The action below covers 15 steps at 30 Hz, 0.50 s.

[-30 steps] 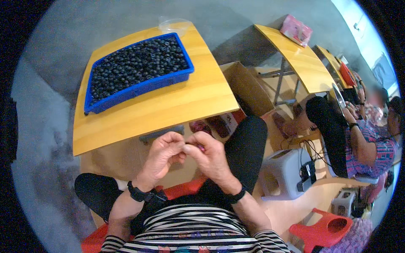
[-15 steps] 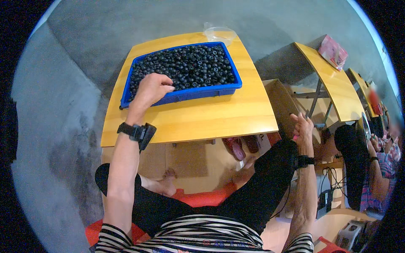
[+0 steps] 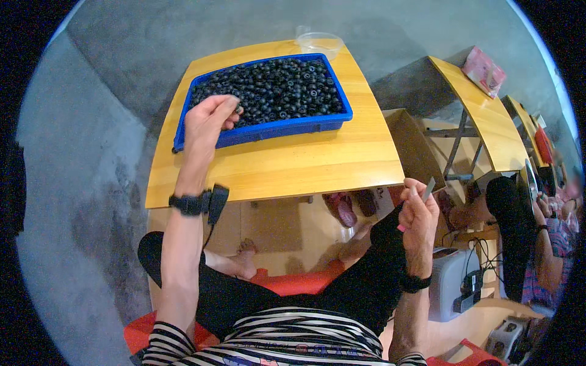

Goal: Cleaning and sorting blueberries using a small blade.

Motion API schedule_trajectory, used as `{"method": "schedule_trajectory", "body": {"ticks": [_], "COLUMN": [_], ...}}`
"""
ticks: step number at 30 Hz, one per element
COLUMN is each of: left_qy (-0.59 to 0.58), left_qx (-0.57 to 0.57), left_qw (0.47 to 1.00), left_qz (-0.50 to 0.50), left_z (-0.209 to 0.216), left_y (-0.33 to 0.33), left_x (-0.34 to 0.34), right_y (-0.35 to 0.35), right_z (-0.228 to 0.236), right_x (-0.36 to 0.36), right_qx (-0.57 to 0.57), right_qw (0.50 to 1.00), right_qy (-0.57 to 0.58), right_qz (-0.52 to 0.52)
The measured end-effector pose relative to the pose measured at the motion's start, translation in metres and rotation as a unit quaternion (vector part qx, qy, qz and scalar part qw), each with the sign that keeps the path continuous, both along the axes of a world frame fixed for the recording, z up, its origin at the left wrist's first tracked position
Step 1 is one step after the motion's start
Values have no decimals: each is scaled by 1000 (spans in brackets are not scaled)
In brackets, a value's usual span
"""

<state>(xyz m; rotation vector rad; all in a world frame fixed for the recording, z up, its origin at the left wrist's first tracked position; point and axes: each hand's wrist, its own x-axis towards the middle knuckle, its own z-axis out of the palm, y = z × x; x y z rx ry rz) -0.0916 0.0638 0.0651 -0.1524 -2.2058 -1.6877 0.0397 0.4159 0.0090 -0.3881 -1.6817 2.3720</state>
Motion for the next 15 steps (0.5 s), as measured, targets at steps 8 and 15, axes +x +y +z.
{"method": "schedule_trajectory", "body": {"ticks": [8, 15], "left_qy": [-222, -264], "left_qx": [422, 463], "left_qw": [784, 751], "left_qz": [-397, -389], "left_z": [-20, -34], "left_y": [47, 69], "left_x": [102, 123], "right_y": [-111, -133], "right_z": [64, 59], "right_x": [24, 20], "right_qx": [215, 405], "right_qw": [955, 866], "right_qy": [127, 269], "right_qz": [159, 119]}}
